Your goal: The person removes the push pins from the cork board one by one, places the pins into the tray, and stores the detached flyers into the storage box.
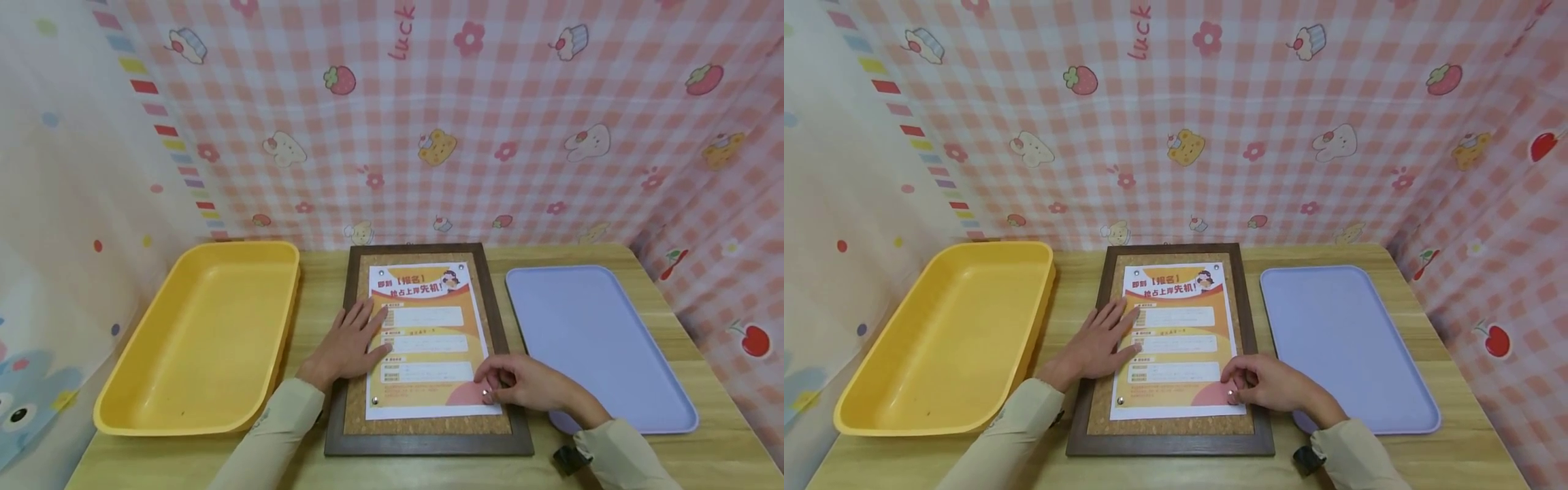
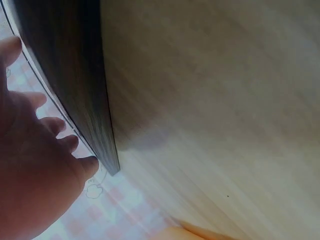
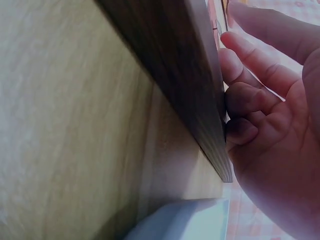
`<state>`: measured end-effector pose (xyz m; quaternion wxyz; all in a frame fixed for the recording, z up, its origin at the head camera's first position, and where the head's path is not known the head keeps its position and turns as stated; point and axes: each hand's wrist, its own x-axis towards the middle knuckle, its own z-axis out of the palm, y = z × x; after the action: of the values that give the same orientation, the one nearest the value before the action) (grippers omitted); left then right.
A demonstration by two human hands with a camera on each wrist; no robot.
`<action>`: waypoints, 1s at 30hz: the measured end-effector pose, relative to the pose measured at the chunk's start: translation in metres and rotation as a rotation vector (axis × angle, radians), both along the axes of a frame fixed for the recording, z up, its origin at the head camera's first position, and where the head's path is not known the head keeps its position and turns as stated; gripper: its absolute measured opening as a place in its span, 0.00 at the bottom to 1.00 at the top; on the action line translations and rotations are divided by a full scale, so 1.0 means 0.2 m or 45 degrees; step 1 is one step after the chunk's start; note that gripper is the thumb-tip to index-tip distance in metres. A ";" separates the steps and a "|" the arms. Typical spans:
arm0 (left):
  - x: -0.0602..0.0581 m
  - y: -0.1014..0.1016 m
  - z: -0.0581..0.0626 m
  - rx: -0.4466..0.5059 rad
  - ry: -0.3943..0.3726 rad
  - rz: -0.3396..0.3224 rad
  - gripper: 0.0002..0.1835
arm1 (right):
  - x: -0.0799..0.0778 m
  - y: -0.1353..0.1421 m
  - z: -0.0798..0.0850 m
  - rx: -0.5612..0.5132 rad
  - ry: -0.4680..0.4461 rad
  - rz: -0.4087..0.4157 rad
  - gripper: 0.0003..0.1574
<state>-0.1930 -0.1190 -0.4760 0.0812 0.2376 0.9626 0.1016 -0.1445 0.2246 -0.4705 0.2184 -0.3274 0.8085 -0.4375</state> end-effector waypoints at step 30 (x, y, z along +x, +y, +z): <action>-0.05 -0.03 -0.02 0.014 -0.092 -0.030 0.39 | -0.04 -0.01 0.01 0.071 0.049 0.096 0.07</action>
<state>-0.2040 -0.1243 -0.4807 0.1158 0.2455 0.9556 0.1145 -0.1518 0.2223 -0.4692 0.2283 -0.3599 0.8114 -0.4001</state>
